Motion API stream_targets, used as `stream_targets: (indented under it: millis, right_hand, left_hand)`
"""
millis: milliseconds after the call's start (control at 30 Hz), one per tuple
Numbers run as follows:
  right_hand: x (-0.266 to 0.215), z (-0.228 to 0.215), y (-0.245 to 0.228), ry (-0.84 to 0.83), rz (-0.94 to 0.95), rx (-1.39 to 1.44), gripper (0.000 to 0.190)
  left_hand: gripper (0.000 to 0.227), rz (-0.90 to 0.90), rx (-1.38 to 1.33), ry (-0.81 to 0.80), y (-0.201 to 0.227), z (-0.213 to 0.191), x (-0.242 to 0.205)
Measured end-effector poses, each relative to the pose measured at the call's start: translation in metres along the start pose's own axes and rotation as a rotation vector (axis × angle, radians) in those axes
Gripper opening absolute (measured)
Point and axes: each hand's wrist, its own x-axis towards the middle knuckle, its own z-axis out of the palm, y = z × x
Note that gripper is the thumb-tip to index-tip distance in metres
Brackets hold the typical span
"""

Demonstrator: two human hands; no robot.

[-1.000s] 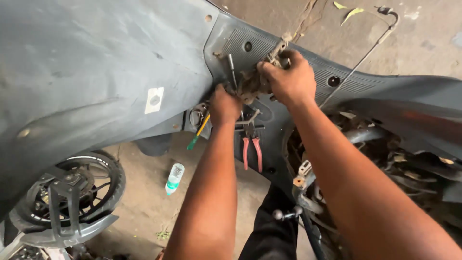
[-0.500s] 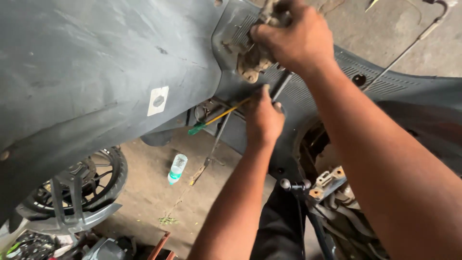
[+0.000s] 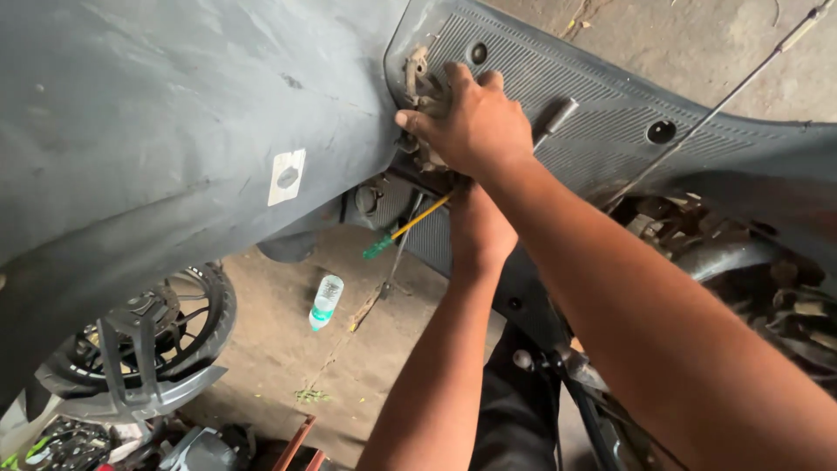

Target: Removing and inspecting the carburetor of a scooter.

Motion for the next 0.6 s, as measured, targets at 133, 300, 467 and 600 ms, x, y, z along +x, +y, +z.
stream_targets:
  millis: [133, 300, 467, 600]
  right_hand:
    - [-0.029, -0.015, 0.014, 0.081, -0.016, -0.037, 0.090]
    - [-0.128, -0.046, 0.045, 0.406, -0.293, 0.171, 0.059]
    - [-0.240, -0.080, 0.079, 0.289, -0.157, 0.357, 0.028]
    - [-0.299, -0.091, 0.137, 0.217, 0.056, 0.471, 0.025]
  left_hand:
    - [0.040, -0.044, -0.154, 0.099, -0.006, -0.003, -0.005]
    - [0.031, 0.023, -0.138, 0.313, -0.026, -0.001, -0.024]
    - [0.021, -0.038, -0.293, 0.349, -0.044, -0.005, -0.070]
    - [0.023, -0.047, -0.496, 0.362, 0.018, 0.001, -0.095]
